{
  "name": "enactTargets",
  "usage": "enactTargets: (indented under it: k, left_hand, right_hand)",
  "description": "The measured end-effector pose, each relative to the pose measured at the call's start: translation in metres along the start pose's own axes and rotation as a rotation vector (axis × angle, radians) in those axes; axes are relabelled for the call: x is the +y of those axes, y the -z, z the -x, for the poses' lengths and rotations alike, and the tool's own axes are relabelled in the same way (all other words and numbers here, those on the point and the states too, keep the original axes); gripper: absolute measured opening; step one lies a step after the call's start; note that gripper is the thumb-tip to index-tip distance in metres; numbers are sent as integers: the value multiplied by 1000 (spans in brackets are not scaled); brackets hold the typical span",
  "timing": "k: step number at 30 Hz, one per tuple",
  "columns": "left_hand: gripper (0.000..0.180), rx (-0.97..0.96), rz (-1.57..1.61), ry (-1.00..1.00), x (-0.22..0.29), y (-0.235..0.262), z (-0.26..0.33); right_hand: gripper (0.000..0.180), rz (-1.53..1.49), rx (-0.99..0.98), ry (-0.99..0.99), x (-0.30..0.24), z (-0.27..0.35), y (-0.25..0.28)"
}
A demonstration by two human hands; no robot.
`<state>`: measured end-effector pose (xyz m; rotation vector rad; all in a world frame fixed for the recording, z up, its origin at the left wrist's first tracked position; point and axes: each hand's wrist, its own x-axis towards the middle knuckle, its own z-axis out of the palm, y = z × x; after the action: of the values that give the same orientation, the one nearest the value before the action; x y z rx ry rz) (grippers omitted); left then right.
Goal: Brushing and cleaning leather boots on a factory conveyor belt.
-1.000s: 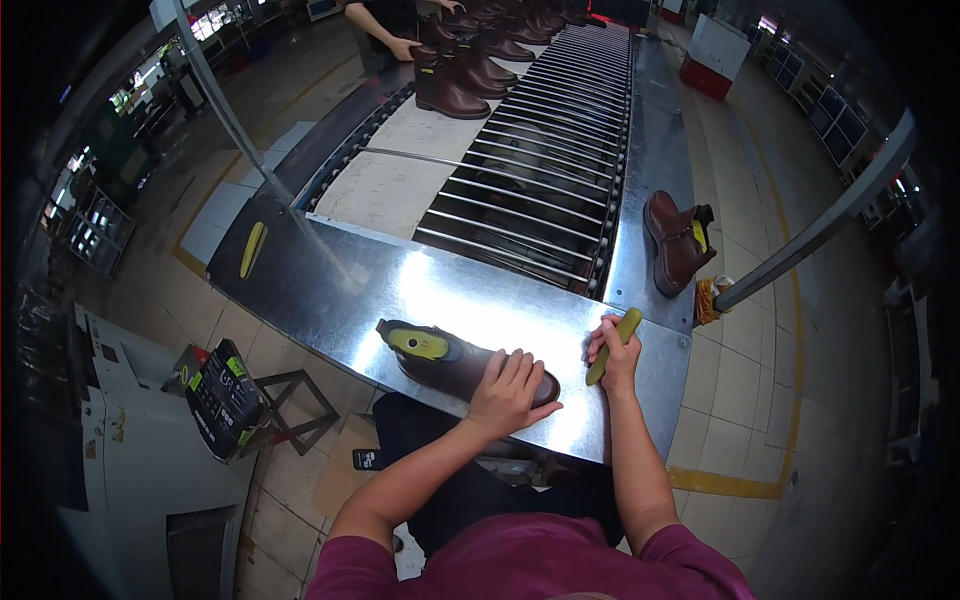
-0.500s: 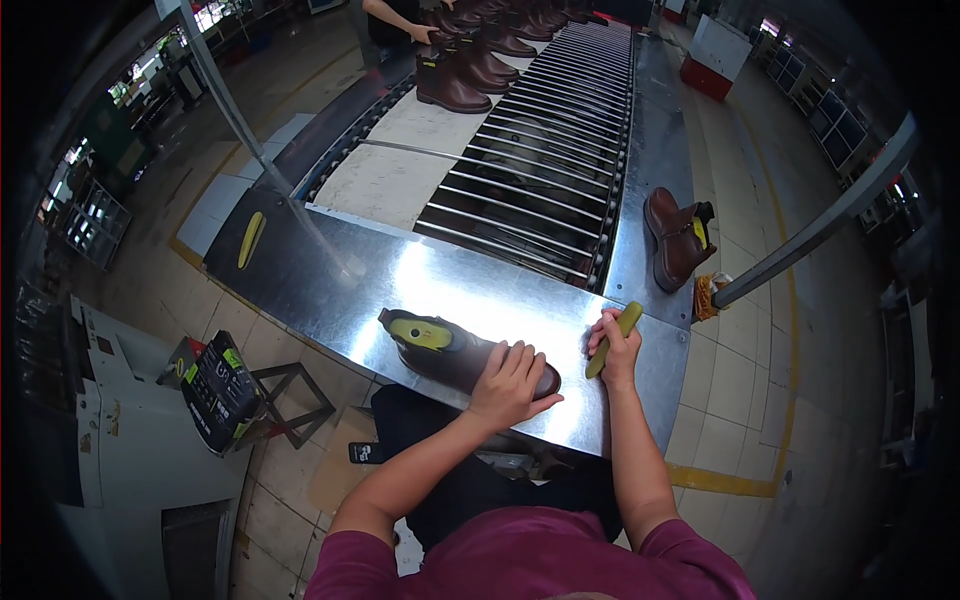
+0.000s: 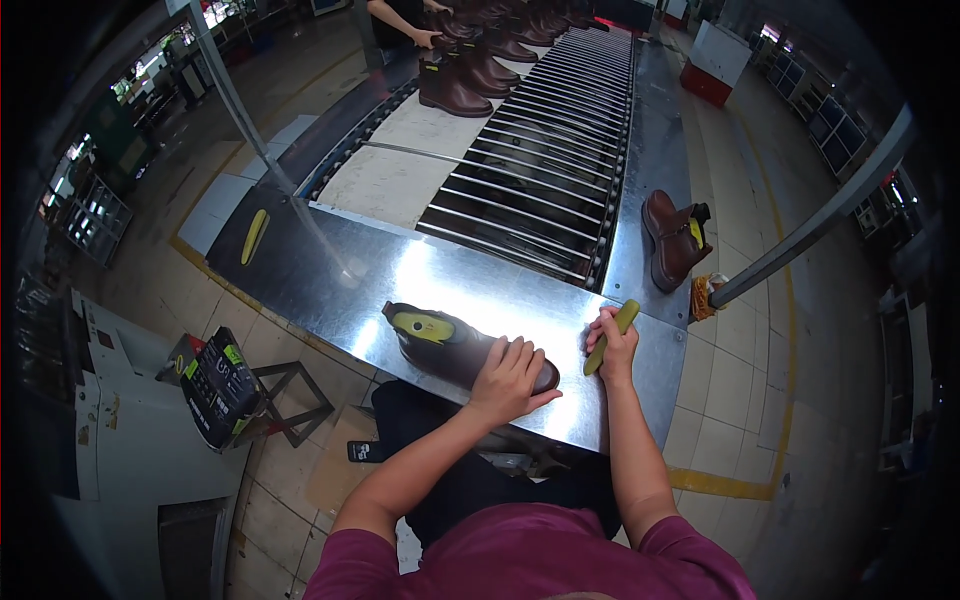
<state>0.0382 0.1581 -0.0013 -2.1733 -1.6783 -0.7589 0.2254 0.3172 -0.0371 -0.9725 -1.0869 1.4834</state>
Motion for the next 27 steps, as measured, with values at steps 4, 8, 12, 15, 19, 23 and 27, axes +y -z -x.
enactTargets:
  k: [4, 8, 12, 15, 19, 23, 27]
  left_hand:
    - [69, 8, 3, 2, 1, -1, 0]
    - [69, 6, 0, 11, 2, -1, 1]
    - [69, 5, 7, 9, 0, -2, -2]
    - [69, 0, 0, 11, 2, -1, 1]
    - [68, -13, 23, 12, 1, 0, 1]
    - [58, 19, 324, -25, 0, 13, 10]
    - [87, 437, 162, 373, 23, 33, 48]
  right_hand:
    - [24, -13, -1, 0, 1, 0, 2]
    - [24, -10, 2, -3, 0, 0, 0]
    - [25, -7, -2, -8, 0, -1, 0]
    - [25, -11, -7, -2, -3, 1, -2]
    - [25, -1, 3, -5, -1, 1, -1]
    - [27, 0, 0, -4, 1, 1, -1]
    - [36, 108, -68, -73, -6, -2, -2]
